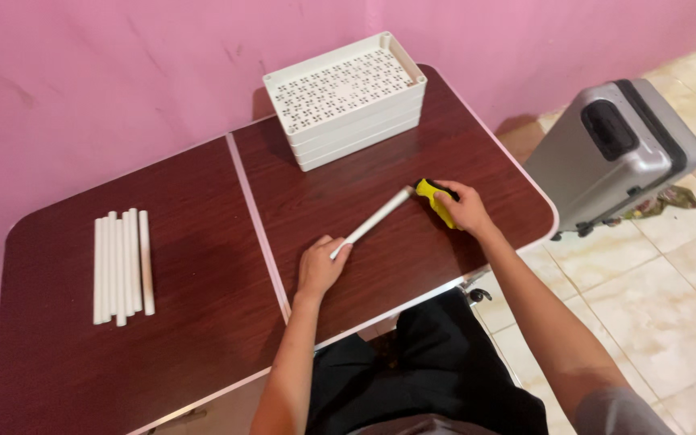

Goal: The person sands several light-colored wooden rods one by one using a yellow sanding block on a dark brown table. The person holds each rod with the left hand and rubs the sanding block along its length with the right hand, then places the rod back with the others.

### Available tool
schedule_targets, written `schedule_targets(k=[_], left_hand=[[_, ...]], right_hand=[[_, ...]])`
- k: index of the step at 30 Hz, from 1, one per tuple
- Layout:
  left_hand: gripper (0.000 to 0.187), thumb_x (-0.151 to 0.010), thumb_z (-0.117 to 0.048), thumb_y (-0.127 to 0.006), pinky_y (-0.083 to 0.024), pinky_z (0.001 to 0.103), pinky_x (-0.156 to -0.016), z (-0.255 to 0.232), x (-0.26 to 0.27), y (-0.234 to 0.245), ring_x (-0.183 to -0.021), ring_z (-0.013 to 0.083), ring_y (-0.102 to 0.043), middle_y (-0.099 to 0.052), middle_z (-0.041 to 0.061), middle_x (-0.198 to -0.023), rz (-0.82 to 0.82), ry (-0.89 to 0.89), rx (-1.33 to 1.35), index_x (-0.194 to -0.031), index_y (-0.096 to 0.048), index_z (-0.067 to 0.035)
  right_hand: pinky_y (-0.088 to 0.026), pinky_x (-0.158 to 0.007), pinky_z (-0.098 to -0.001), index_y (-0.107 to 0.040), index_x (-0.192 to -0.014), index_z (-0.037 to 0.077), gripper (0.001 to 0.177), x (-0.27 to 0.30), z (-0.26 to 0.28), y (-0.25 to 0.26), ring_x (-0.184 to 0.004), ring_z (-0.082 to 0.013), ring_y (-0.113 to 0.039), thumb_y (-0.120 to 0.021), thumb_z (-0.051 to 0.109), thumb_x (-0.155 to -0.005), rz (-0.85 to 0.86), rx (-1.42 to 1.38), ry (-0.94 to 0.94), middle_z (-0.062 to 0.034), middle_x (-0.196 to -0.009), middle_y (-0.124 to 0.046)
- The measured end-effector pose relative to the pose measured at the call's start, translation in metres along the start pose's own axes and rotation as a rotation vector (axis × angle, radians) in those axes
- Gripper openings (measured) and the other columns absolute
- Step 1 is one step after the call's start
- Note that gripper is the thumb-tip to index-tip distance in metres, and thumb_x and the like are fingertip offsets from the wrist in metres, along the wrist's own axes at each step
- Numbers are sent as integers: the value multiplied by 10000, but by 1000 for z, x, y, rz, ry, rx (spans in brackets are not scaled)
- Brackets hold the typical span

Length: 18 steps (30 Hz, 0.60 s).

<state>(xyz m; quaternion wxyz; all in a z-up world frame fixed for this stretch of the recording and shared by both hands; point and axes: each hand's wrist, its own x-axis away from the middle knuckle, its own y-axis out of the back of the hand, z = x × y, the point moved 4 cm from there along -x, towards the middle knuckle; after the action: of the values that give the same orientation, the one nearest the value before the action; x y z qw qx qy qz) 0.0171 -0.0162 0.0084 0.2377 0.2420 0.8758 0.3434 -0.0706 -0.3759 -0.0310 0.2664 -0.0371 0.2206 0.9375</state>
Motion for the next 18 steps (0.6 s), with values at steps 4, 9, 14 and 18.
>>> schedule_targets(k=[4, 9, 14, 18], left_hand=[[228, -981, -254, -679, -546, 443, -781, 3, 9, 2, -890, 368, -685, -718, 175, -949, -86, -143, 54, -1068, -764, -62], [372, -994, -226, -660, -549, 421, -758, -1, 9, 15, -895, 335, -713, -738, 182, -998, -1, -60, 197, -1317, -674, -41], [443, -919, -349, -729, -545, 382, -690, -18, 16, 26, -686, 235, -713, -741, 131, -756, 243, 262, 97, -1305, -676, -137], [436, -864, -362, -758, -554, 375, -657, -22, 22, 28, -635, 239, -712, -749, 92, -752, 388, 415, 44, -1219, -683, -121]], right_hand=[[-562, -738, -297, -692, -1289, 58, 343, 26, 1, 17, -901, -165, -686, -666, 226, -991, 102, -518, -394, -97, -1088, -724], [-598, -655, -353, -587, -1336, 106, 448, 31, 45, 26, -776, -214, -695, -552, 394, -994, 325, -870, -533, -110, -996, -713], [-574, -597, -361, -579, -1266, 101, 422, 30, 62, 6, -775, -212, -704, -567, 423, -993, 367, -1121, -613, -102, -1002, -705], [-571, -637, -364, -595, -1350, 107, 426, 29, 54, -13, -796, -177, -671, -668, 267, -961, 369, -750, -559, -90, -1000, -687]])
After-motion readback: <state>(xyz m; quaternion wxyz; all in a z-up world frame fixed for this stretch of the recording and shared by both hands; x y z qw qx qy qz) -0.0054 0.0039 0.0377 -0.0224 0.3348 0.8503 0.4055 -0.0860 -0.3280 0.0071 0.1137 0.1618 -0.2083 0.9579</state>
